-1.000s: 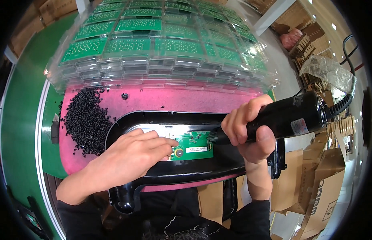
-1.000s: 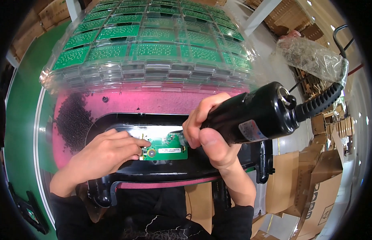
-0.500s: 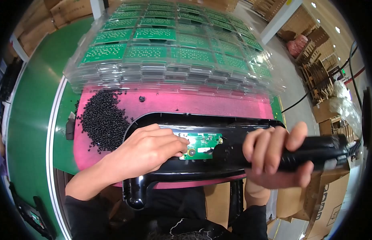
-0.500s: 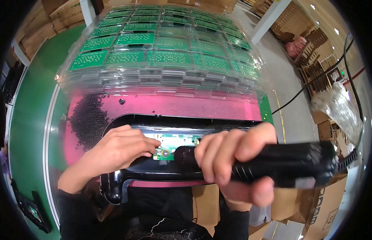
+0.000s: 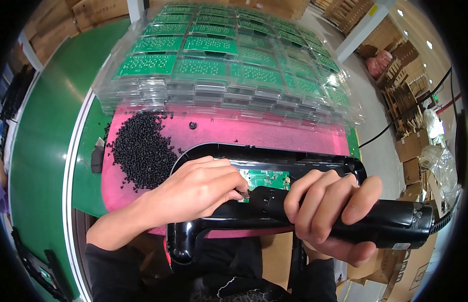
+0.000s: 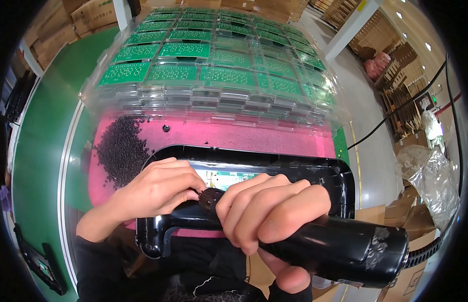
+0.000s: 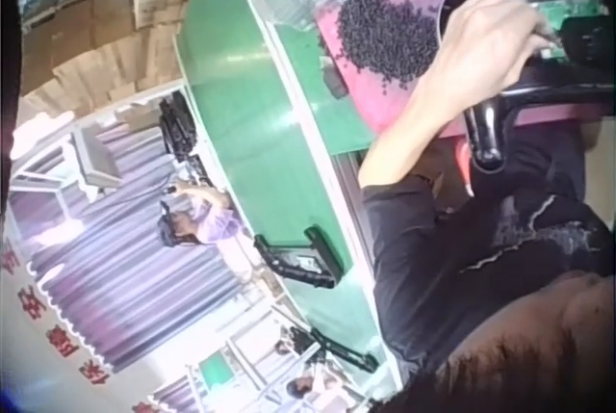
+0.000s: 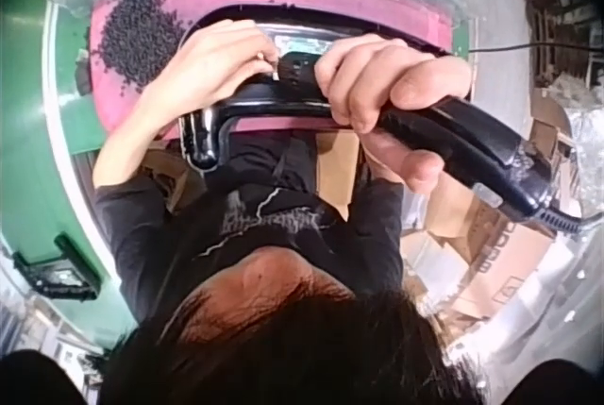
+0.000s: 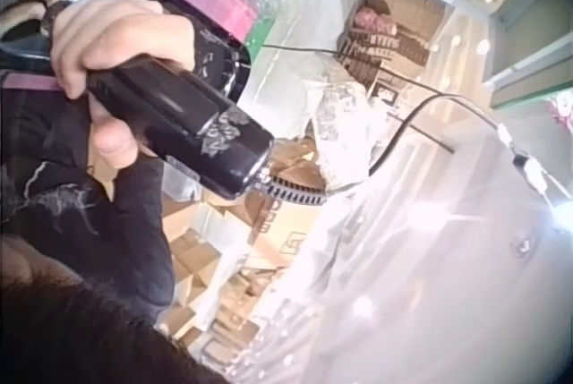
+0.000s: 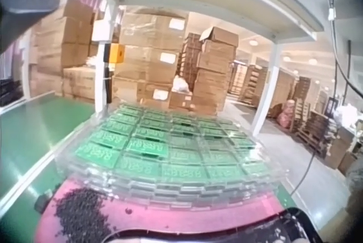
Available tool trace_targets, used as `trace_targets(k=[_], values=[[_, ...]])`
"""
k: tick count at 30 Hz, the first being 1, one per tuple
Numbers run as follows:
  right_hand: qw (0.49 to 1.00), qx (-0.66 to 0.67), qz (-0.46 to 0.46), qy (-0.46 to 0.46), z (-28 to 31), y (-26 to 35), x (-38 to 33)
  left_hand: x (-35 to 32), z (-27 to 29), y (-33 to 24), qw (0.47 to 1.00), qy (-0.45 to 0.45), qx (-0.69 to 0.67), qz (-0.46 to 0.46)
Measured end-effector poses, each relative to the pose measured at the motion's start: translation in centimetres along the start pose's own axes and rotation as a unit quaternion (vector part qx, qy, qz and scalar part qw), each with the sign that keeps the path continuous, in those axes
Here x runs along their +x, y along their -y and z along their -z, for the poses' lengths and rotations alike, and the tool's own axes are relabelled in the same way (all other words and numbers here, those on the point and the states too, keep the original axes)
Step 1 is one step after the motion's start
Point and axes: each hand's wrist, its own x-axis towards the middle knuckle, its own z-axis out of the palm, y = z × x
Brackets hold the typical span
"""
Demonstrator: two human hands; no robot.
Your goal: Installing printed circuit boards into plastic housings and securing them with an electric screwdriver.
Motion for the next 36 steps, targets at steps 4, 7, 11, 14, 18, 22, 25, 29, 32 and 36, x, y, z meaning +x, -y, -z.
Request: trace_targets(k=[4, 7, 11, 14, 18, 22, 25, 29, 32, 36], values=[[0.995, -0.028, 0.008, 0.099, 0.7, -0.6, 0.8, -0.1, 0.1, 0.2, 1.000, 0.020, -0.023, 0.006], [0.998, -0.028, -0.008, 0.055, 0.8, -0.7, 0.6, -0.1, 0.1, 0.1, 1.000, 0.011, -0.026, 0.013], [0.997, -0.051, -0.051, 0.025, 0.4, -0.9, 0.3, -0.4, -0.4, 0.1, 0.997, -0.075, -0.023, 0.015], [0.998, -0.040, -0.052, 0.013, 0.1, -1.1, 0.2, -0.4, -0.5, 0.0, 0.997, -0.071, -0.031, 0.004], [0.997, -0.037, -0.062, 0.017, 0.7, -1.1, 0.0, 0.0, -0.3, -0.1, 0.997, -0.024, -0.057, 0.039], [0.995, -0.071, -0.068, -0.019, 0.2, -1.2, 0.0, -0.1, -0.2, -0.7, 0.997, -0.054, 0.030, 0.041], [0.975, -0.192, -0.084, -0.078, 0.4, -1.1, 0.1, -0.2, -0.1, -0.2, 0.986, -0.100, 0.046, 0.125], [0.971, -0.197, -0.094, -0.100, 1.1, -2.3, 0.0, -0.4, -0.3, -0.5, 0.990, -0.066, -0.007, 0.123], [0.972, -0.187, -0.106, -0.093, 1.3, -2.7, -0.2, -0.6, -0.2, -0.7, 0.989, -0.049, -0.018, 0.139], [0.986, -0.073, -0.128, -0.080, 1.8, -2.9, -0.4, -0.9, -0.4, -0.7, 0.990, -0.046, -0.029, 0.134]])
